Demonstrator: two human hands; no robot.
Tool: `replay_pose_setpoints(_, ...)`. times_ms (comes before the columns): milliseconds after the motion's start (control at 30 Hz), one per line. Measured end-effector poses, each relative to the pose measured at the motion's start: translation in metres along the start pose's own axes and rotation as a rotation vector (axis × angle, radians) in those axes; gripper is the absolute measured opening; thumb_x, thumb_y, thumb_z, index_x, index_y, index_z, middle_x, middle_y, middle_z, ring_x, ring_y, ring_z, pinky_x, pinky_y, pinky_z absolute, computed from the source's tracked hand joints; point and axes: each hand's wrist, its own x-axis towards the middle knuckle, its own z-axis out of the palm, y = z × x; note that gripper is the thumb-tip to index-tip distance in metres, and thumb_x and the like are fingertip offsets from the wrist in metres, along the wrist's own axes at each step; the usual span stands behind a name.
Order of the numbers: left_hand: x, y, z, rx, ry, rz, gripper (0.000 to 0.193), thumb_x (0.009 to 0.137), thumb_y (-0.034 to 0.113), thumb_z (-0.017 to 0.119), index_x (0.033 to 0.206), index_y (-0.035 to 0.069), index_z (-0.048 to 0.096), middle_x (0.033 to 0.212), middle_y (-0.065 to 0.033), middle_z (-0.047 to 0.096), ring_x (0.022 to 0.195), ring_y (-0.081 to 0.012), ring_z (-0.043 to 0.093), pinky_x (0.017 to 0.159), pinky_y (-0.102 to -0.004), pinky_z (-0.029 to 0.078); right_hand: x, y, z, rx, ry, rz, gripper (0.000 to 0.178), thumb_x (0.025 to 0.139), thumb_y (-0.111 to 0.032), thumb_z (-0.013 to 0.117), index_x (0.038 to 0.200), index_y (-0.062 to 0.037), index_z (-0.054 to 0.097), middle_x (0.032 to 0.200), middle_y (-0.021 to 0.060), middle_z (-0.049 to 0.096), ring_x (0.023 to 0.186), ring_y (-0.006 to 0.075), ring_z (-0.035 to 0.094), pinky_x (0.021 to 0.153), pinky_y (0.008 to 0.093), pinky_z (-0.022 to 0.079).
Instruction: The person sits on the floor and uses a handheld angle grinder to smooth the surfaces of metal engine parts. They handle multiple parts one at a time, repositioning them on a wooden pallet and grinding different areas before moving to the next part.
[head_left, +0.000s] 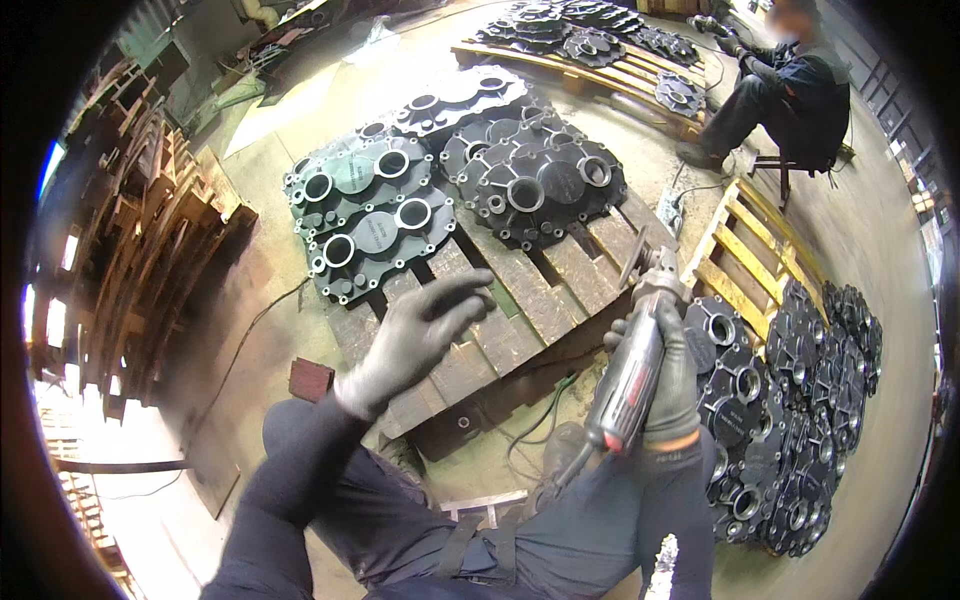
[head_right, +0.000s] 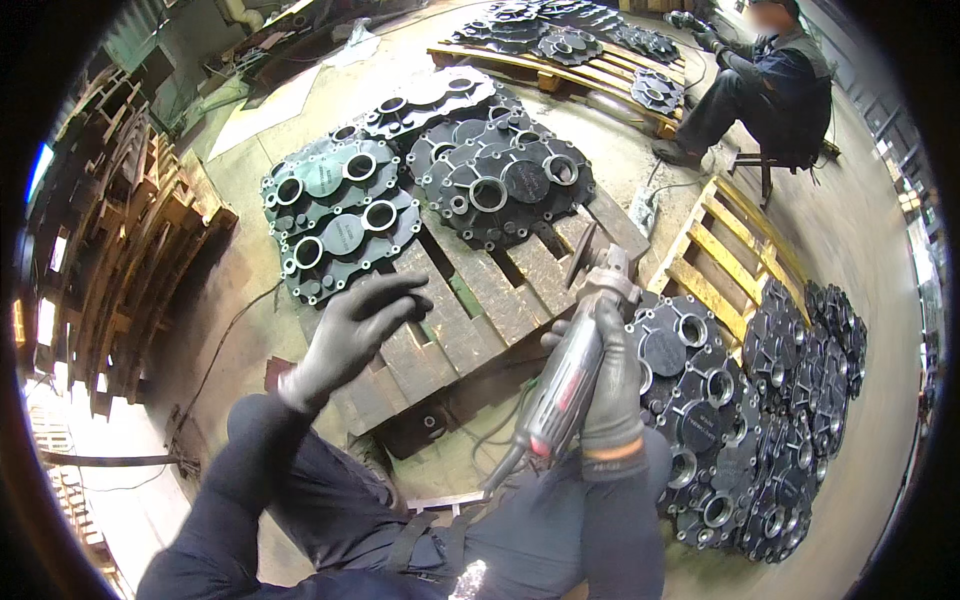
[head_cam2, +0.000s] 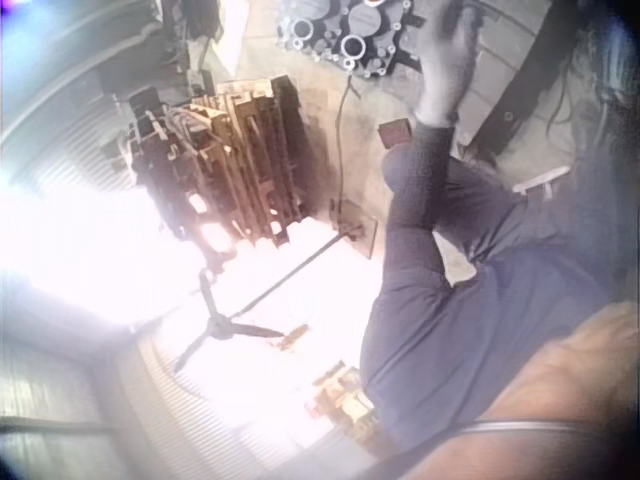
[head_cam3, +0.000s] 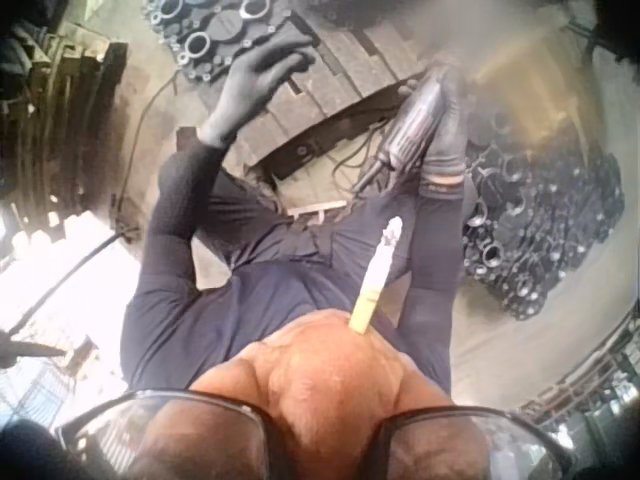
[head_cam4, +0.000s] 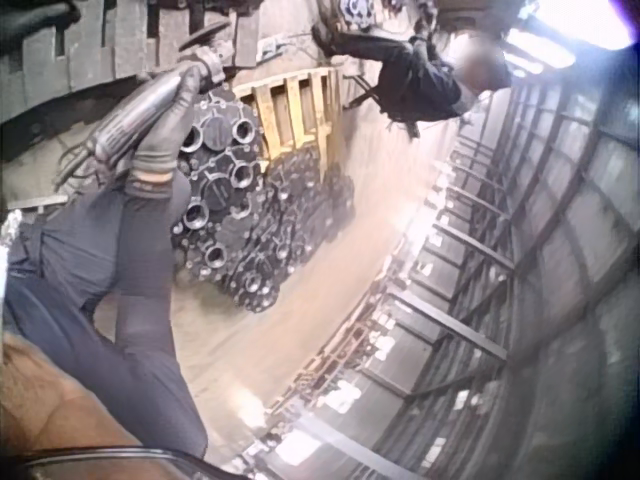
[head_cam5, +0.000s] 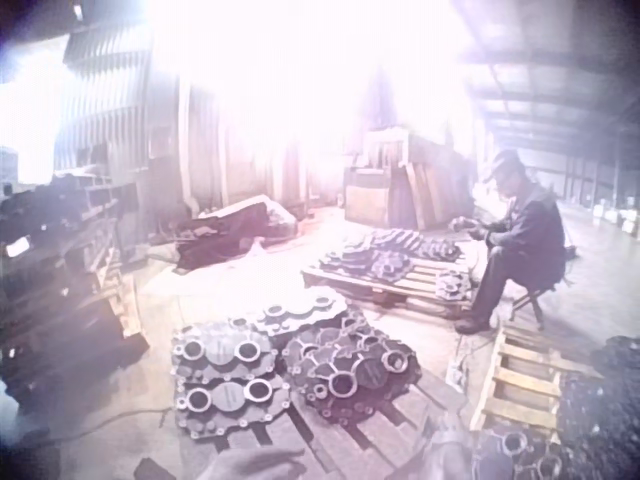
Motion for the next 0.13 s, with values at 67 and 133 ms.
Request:
replay_pose_setpoints(67, -0.043, 0.031, 0.015, -0.174, 0.046, 0.042, 0.033, 0.105, 0.004, 0.059, 0.137, -0.004, 0.061, 0.116, -0.0145, 0.074, 0.105, -0.0204, 0.072, 0.095, -0.0333, 0.058, 0.003, 0.003, -0.004, 0.014, -0.009, -0.014, 0.06, 0.095, -0.053, 0.07, 0.121, -0.0007, 0.056, 0.096, 0.0141, 0.069, 0.081, 0.0231, 0.074, 0.066, 0.0335, 0.064)
replay_pose_setpoints(133, -0.081, 0.062, 0.027, -0.251, 0.049, 0.168, 0.034, 0.105, 0.006, 0.059, 0.138, -0.002, 0.062, 0.124, -0.0194, 0.071, 0.111, -0.0269, 0.072, 0.099, -0.0395, 0.058, 0.01, 0.009, -0.012, 0.031, -0.033, -0.028, 0.063, 0.093, -0.055, 0.071, 0.121, -0.0001, 0.056, 0.097, 0.0134, 0.069, 0.084, 0.0234, 0.074, 0.065, 0.0328, 0.064)
